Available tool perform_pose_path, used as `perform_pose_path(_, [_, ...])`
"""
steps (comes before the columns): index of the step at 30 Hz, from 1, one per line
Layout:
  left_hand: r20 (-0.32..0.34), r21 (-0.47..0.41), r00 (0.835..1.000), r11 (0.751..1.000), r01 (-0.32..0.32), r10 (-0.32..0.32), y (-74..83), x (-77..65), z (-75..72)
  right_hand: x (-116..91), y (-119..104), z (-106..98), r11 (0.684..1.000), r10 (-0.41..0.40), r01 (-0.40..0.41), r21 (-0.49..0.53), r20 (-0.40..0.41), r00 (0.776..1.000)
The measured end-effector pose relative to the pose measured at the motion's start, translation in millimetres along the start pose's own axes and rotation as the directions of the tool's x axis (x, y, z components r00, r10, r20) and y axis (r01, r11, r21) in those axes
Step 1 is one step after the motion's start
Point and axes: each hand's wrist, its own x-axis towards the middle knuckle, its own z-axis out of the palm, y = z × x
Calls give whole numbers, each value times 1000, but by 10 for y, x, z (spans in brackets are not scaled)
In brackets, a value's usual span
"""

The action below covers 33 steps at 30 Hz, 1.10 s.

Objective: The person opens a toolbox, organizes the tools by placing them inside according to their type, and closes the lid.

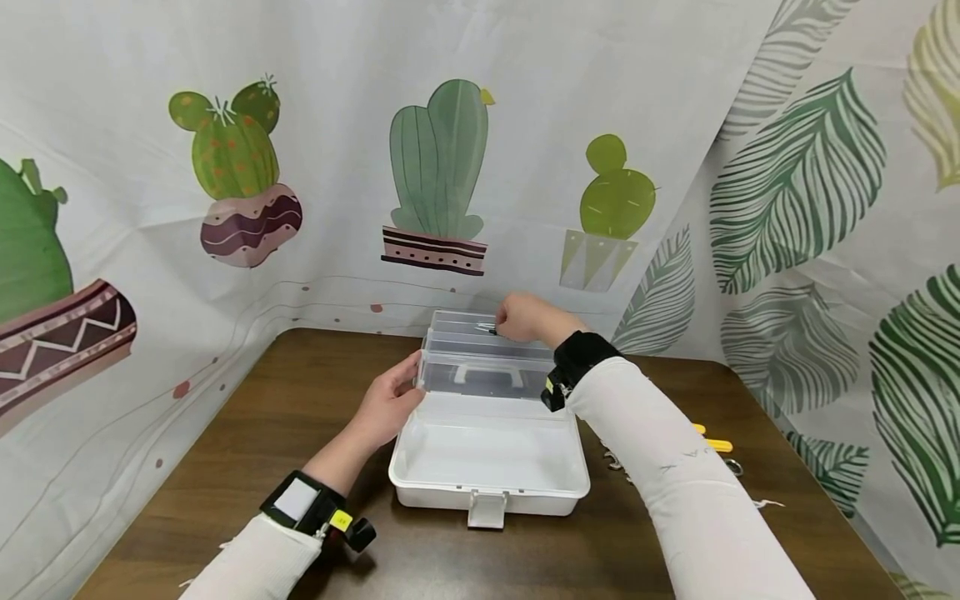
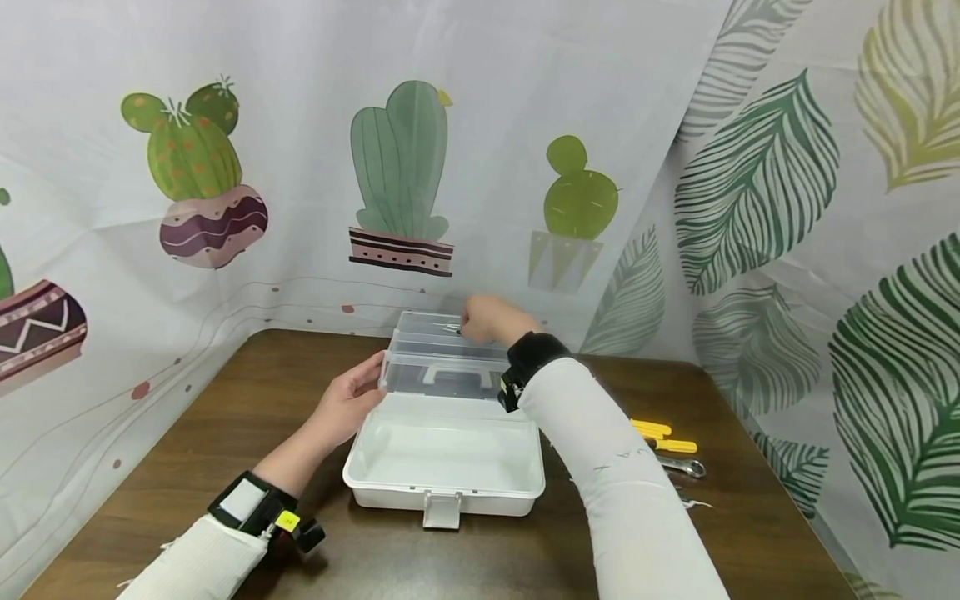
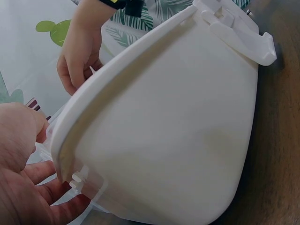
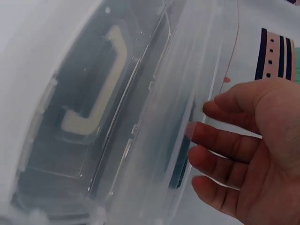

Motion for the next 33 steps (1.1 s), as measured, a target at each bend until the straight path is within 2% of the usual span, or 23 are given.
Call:
perform_pose_path(4, [5,1,1000,1000,9,-9,20,-17,-6,-197,15,-15,993,-119,119,-10,0,993])
perform_pose_path(7, [7,6,1000,1000,14,-14,28,-14,-6,-394,68,-18,984,-175,175,0,4,984])
perform_pose_path(10, [6,4,1000,1000,22,-22,29,-8,-4,-614,157,-8,976,-216,215,-15,-20,976])
perform_pose_path(14, [6,1,1000,1000,30,-30,26,-3,-4,-907,350,37,974,-227,227,3,-52,973])
perform_pose_path(17, [9,-10,1000,999,30,-30,28,-5,-4,-1102,569,112,976,-206,211,52,-97,974])
perform_pose_path(20, [15,-24,1000,999,24,-23,34,-6,-2,-1274,822,200,979,-162,181,89,-191,968])
perform_pose_path(24, [12,-19,1000,1000,22,-22,42,-2,1,-1466,1126,288,984,-56,100,145,-283,958])
perform_pose_path(29, [0,3,999,999,33,-33,28,3,2,-1649,1501,453,978,84,-29,208,-263,961])
perform_pose_path(33, [2,1,999,999,34,-34,43,-2,-1,-1762,1744,614,957,177,-113,269,-228,958])
